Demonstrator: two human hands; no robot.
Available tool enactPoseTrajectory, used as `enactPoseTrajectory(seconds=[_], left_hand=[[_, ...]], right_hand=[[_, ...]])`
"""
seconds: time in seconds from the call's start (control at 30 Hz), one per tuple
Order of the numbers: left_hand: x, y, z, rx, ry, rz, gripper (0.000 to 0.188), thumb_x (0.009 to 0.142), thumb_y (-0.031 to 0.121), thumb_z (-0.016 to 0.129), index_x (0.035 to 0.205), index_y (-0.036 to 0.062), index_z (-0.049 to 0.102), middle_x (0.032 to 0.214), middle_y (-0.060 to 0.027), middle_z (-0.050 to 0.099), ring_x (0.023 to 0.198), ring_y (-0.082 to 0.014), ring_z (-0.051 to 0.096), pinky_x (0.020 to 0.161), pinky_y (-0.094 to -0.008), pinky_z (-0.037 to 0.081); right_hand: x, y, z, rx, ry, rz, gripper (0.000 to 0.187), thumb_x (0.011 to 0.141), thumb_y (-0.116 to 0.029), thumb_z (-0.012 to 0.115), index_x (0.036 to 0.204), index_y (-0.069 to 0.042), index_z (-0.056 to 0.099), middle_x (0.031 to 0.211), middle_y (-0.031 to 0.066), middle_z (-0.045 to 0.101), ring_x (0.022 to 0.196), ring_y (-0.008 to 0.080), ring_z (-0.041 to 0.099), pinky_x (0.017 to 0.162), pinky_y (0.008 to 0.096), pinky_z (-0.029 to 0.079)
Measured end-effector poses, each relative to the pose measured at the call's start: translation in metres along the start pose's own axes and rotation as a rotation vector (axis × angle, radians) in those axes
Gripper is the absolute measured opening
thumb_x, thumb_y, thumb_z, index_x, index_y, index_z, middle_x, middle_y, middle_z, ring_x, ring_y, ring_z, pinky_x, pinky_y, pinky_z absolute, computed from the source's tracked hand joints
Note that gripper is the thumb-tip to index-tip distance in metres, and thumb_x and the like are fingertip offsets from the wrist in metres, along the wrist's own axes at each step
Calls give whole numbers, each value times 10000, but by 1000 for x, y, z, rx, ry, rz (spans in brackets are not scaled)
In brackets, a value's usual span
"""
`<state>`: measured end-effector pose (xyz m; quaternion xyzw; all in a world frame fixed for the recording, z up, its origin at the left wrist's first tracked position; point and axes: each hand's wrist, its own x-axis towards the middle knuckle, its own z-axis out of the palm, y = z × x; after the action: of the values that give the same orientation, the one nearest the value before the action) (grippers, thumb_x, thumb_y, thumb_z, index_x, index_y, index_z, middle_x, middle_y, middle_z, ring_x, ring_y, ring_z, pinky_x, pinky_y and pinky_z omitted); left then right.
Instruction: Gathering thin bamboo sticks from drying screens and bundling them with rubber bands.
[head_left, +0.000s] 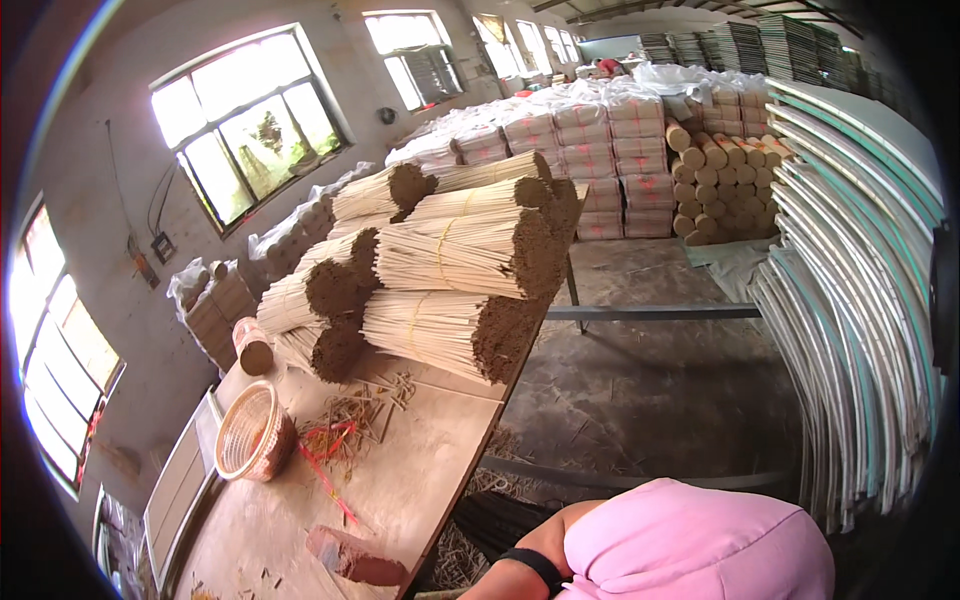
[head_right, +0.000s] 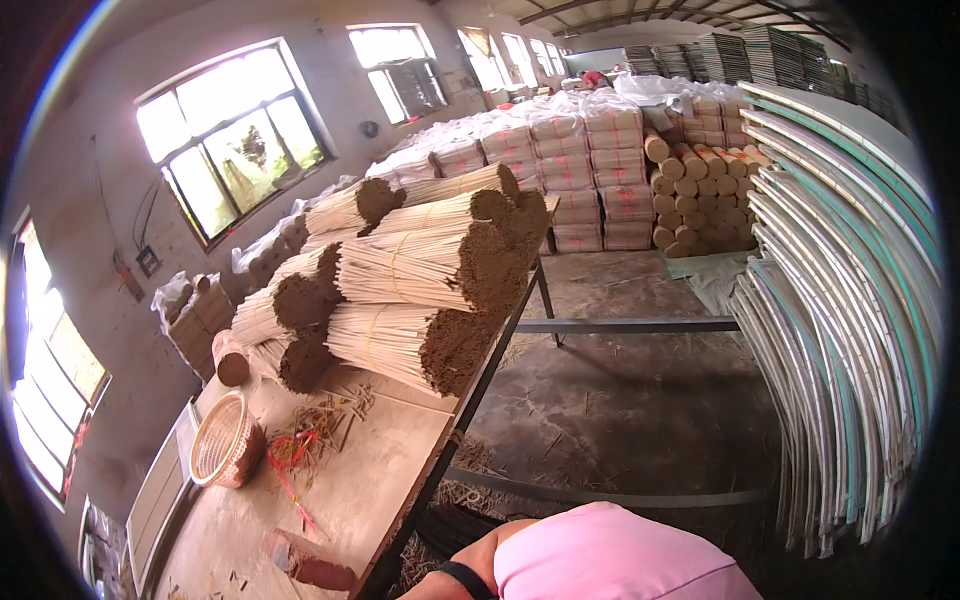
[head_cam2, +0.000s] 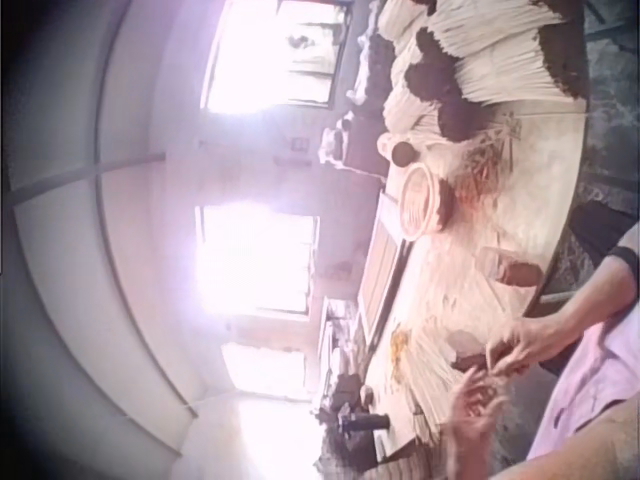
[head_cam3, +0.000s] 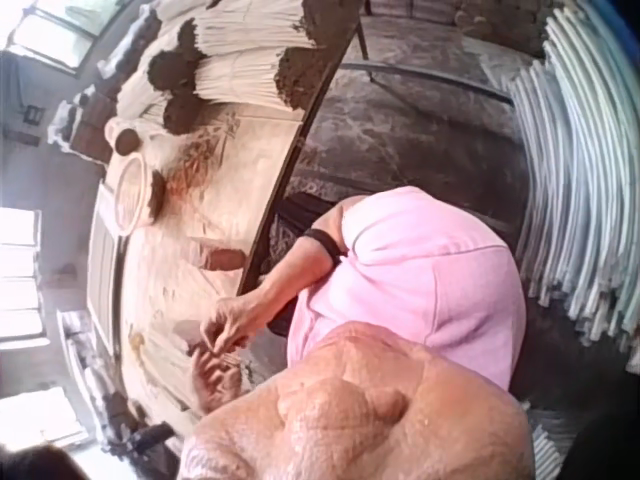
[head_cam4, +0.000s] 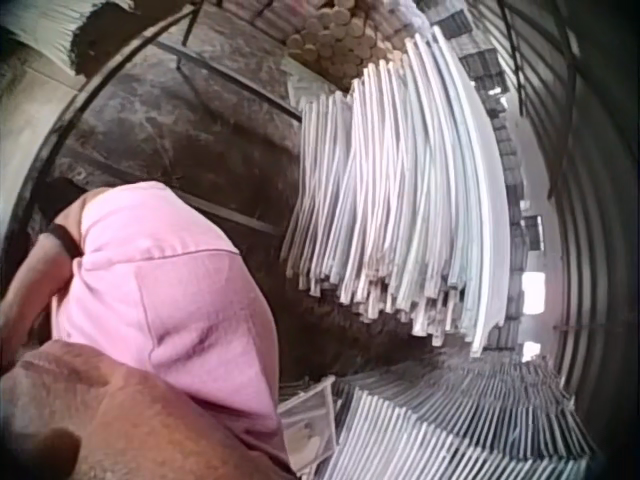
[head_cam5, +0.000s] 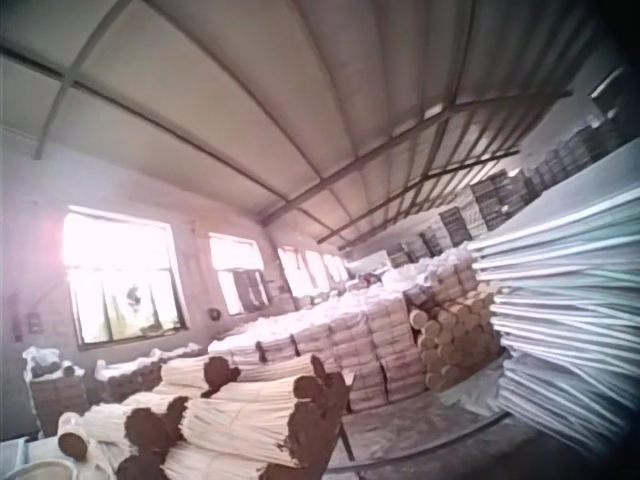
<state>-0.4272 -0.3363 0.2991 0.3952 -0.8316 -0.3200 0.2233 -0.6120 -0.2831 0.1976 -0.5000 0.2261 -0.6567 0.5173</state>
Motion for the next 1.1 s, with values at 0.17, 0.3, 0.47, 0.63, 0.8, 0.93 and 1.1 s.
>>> enactPoseTrajectory(seconds=[0.17,0.3,0.47,0.63,0.8,0.93,1.1], left_hand=[[34,0,78,-181,-74,274,347,825,176,659,1094,40,486,956,-105,589,771,-147,581,640,-241,472],[0,-36,106,-325,57,335,262,844,204,617,1018,79,467,927,-94,569,802,-155,572,673,-249,464],[-32,-98,109,-547,410,415,153,843,171,572,752,52,537,739,-83,565,692,-136,540,588,-282,450],[-54,-91,70,-1790,128,355,335,960,262,488,705,47,463,611,-53,496,394,-132,405,413,-266,355],[-92,-108,45,-1050,-261,-5,127,901,96,540,806,18,573,753,-60,593,473,-80,454,419,-234,350],[-67,-101,101,-493,-294,122,72,843,6,551,897,21,596,825,-58,610,780,-148,591,673,-301,475],[-63,-241,134,-118,705,-186,53,868,91,583,855,40,577,803,-73,607,752,-186,613,638,-322,498]], right_hand=[[-7,-10,-10,73,209,-181,120,827,-156,700,847,-41,673,690,-7,634,546,65,527,486,218,412],[-21,-5,-4,-4,192,74,148,807,-187,723,812,-45,685,696,13,655,587,75,567,531,229,432],[-13,25,17,-60,77,287,162,854,-219,660,838,-58,658,712,-26,584,609,38,480,515,209,383],[-31,-1,-26,-236,-124,494,157,763,-87,732,809,-74,583,728,-52,527,611,20,448,523,189,379],[-36,39,-70,-634,174,247,192,773,-79,725,801,-55,536,678,-44,519,614,18,462,520,187,393],[-13,106,-47,-284,180,645,467,873,-515,570,787,-57,565,638,11,563,550,90,540,483,226,437],[-23,109,-45,511,40,954,903,788,-798,280,1025,-6,641,879,101,679,820,187,642,773,315,499]])
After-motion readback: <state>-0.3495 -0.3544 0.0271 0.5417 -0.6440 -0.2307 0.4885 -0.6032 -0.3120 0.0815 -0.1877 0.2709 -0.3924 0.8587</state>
